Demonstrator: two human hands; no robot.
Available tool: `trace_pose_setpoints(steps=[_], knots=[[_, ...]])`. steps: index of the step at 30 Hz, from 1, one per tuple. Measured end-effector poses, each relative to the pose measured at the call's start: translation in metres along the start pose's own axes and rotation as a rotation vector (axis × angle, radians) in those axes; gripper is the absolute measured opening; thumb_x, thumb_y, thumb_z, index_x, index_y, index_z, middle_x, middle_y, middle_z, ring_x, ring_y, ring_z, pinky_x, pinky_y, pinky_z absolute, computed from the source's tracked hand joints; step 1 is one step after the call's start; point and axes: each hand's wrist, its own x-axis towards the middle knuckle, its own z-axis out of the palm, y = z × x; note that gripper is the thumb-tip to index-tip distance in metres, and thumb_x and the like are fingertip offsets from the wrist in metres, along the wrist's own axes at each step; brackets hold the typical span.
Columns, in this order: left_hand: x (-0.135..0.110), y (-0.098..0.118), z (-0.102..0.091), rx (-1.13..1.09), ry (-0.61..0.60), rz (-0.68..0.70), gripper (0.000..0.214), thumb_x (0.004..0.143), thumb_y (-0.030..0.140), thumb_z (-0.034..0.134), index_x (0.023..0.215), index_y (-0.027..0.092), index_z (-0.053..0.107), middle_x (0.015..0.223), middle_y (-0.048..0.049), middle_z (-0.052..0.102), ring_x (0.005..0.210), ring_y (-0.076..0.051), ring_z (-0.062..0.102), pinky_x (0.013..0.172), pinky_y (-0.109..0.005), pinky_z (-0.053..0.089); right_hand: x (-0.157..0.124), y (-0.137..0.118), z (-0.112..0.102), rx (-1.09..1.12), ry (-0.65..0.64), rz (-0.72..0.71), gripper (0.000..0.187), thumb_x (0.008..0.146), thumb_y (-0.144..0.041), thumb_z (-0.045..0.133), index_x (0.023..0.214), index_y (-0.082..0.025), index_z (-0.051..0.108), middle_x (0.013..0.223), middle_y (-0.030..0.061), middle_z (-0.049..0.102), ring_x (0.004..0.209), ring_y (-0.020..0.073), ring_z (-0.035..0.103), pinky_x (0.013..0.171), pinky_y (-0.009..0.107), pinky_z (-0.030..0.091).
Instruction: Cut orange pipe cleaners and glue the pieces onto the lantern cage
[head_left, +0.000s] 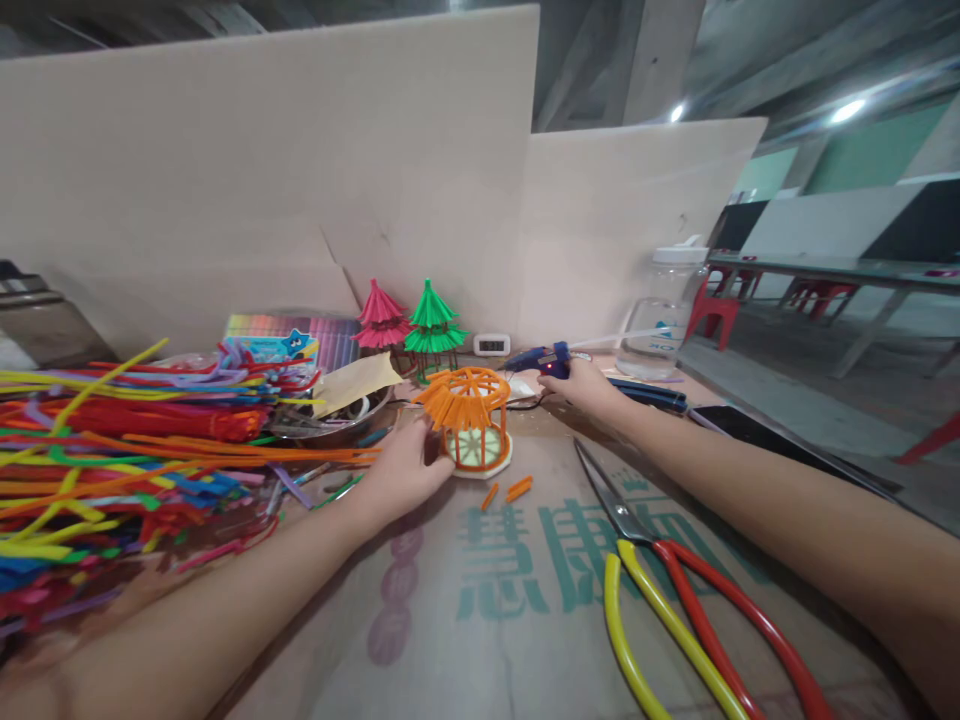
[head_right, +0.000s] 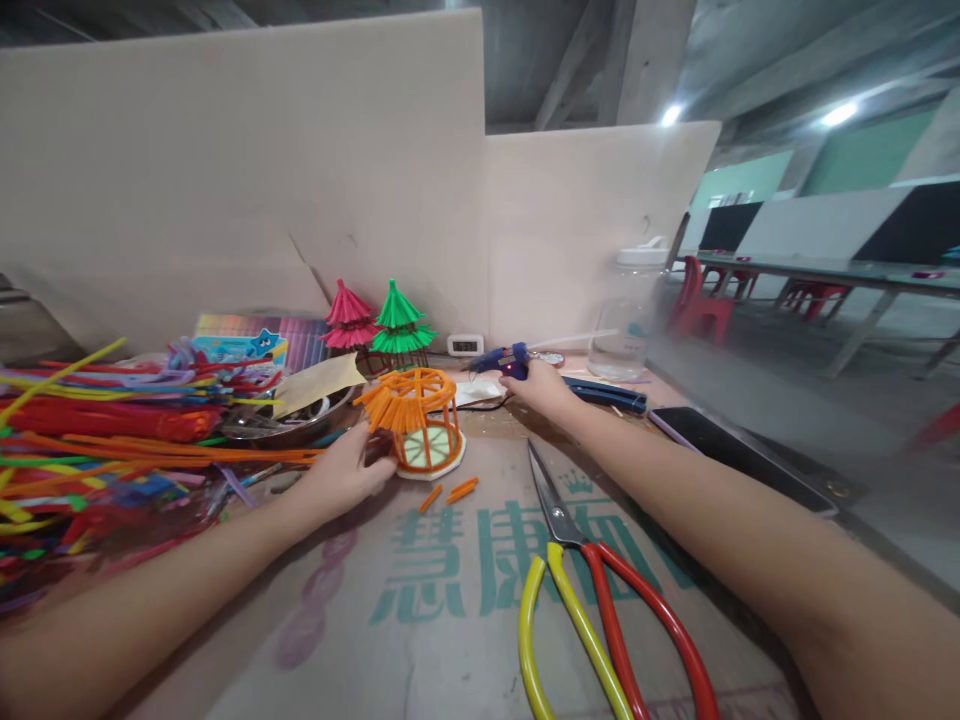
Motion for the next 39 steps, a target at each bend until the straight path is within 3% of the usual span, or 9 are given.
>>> trace_pose_setpoints(steps=[3,8,13,16,20,23,27,31,39], knots=[[-0.001,0.007,-0.003,0.102,-0.041,0.03,0.024,0.08,0.034,0.059,0.097,0.017,0.058,0.088,-0.0062,0.068,0.08,-0.024,0.065,0.073,-0.037,0.053,-0.018,-0.006,-0.016,0.122,-0.036,-0.019,0.032,0.086,-0.037,0.061,0.103,-0.011,0.067,0.084,0.0127,0.076,0.074,0.0242,0.073,0.069,0.033,0.054],[0.001,0.01,-0.005,0.185,-0.053,0.087,0.026,0.084,0.042,0.058,0.092,0.017,0.058,0.087,-0.0077,0.064,0.079,-0.024,0.063,0.071,-0.037,0.052,-0.061,-0.026,-0.04,0.413,-0.082,-0.173,0.032,0.087,-0.04,0.06,0.109,-0.017,0.065,0.113,0.0109,0.072,0.078,0.0212,0.074,0.078,0.036,0.056],[0.002,0.009,-0.005,0.093,0.014,0.203,0.033,0.085,0.03,0.056,0.116,0.017,0.057,0.119,-0.0134,0.061,0.112,-0.028,0.057,0.098,-0.044,0.047,-0.113,-0.048,-0.054,0.408,-0.063,-0.294,0.025,0.086,-0.045,0.062,0.091,-0.021,0.068,0.082,0.0042,0.073,0.072,0.0197,0.069,0.073,0.034,0.055],[0.002,0.012,-0.007,0.09,0.026,0.27,0.032,0.085,0.022,0.055,0.117,0.018,0.059,0.119,-0.012,0.063,0.115,-0.027,0.056,0.106,-0.047,0.041,-0.131,-0.052,-0.053,0.327,-0.028,-0.317,0.03,0.084,-0.053,0.062,0.082,-0.023,0.066,0.072,0.003,0.068,0.065,0.0193,0.064,0.063,0.032,0.052],[0.002,0.013,-0.008,0.088,0.034,0.295,0.021,0.087,0.022,0.054,0.105,0.019,0.064,0.105,-0.0087,0.069,0.105,-0.025,0.061,0.104,-0.046,0.043,-0.136,-0.047,-0.047,0.282,-0.028,-0.411,0.038,0.08,-0.061,0.062,0.078,-0.023,0.063,0.072,0.0029,0.066,0.066,0.0194,0.06,0.06,0.032,0.048],[0.004,0.009,-0.007,0.139,0.062,0.286,0.017,0.085,0.022,0.055,0.1,0.019,0.065,0.114,-0.0097,0.066,0.115,-0.027,0.055,0.107,-0.048,0.041,-0.137,-0.043,-0.04,0.247,-0.05,-0.403,0.038,0.078,-0.06,0.065,0.076,-0.023,0.061,0.071,0.002,0.067,0.06,0.0183,0.059,0.056,0.03,0.046],[0.006,0.006,-0.007,0.18,0.087,0.318,0.021,0.08,0.018,0.06,0.101,0.019,0.066,0.125,-0.01,0.058,0.126,-0.028,0.045,0.111,-0.049,0.036,-0.143,-0.039,-0.03,0.327,-0.083,-0.373,0.034,0.077,-0.056,0.069,0.08,-0.025,0.057,0.071,0.0011,0.068,0.06,0.019,0.062,0.055,0.03,0.047],[0.005,0.005,-0.007,0.178,0.082,0.324,0.023,0.08,0.017,0.061,0.102,0.021,0.066,0.122,-0.0096,0.058,0.122,-0.028,0.047,0.107,-0.047,0.041,-0.146,-0.036,-0.022,0.409,-0.076,-0.348,0.042,0.072,-0.057,0.074,0.088,-0.026,0.051,0.067,-0.0019,0.064,0.055,0.0175,0.059,0.051,0.029,0.045],[0.004,0.006,-0.008,0.132,0.116,0.367,0.034,0.081,0.014,0.059,0.114,0.023,0.062,0.123,-0.0095,0.058,0.121,-0.028,0.049,0.106,-0.05,0.041,-0.145,-0.04,-0.024,0.346,-0.066,-0.365,0.035,0.074,-0.048,0.074,0.089,-0.024,0.054,0.069,-0.0017,0.066,0.056,0.0151,0.059,0.052,0.025,0.043]])
